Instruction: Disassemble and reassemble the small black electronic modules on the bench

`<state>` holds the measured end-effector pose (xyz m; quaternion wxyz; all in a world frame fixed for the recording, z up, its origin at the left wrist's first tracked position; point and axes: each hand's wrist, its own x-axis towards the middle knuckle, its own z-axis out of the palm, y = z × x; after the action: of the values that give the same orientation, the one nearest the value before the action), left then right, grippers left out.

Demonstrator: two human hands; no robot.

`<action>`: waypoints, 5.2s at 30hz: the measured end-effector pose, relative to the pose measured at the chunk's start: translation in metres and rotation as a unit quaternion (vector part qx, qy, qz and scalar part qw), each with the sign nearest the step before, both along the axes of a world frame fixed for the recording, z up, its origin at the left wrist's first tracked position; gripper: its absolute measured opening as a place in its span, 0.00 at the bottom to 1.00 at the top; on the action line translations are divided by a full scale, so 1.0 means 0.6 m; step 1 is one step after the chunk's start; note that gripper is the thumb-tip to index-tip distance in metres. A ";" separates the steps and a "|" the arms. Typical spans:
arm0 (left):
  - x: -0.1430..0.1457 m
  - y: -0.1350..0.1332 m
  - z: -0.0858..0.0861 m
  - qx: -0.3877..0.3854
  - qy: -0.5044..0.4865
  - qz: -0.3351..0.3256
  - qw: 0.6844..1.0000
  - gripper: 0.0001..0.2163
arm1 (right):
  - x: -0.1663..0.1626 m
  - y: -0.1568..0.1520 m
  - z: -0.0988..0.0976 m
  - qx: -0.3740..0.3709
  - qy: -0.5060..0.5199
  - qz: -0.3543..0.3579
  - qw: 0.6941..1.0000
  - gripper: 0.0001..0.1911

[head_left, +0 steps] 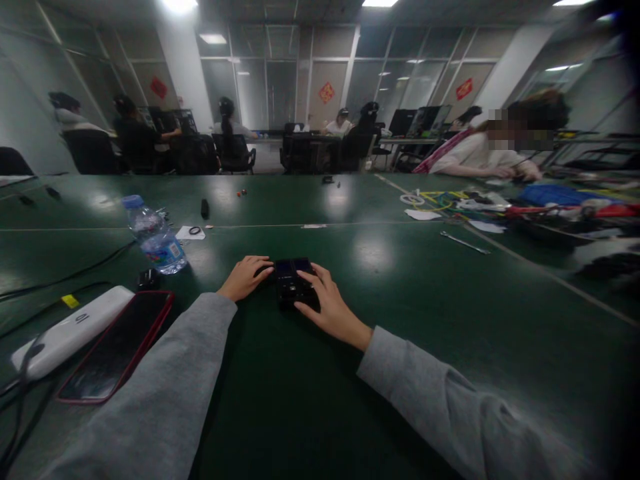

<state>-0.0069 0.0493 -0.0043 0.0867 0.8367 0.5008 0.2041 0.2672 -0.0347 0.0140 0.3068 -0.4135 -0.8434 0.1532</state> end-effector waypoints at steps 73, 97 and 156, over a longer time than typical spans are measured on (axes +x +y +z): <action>0.004 -0.010 0.012 -0.008 -0.001 0.005 1.000 0.20 | -0.002 -0.005 0.011 0.004 -0.057 -0.015 0.998 0.28; 0.023 -0.053 0.092 -0.191 -0.095 -0.134 0.968 0.52 | 0.107 0.096 -0.023 0.108 -0.076 -0.240 0.962 0.28; -0.048 0.010 -0.014 0.002 0.122 0.146 0.982 0.24 | 0.008 0.098 -0.005 0.062 -0.092 -0.232 0.966 0.28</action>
<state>-0.0359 0.0550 -0.0130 -0.0078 0.7732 0.6242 0.1119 0.2721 0.0242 0.0113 0.2796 -0.5903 -0.7571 -0.0135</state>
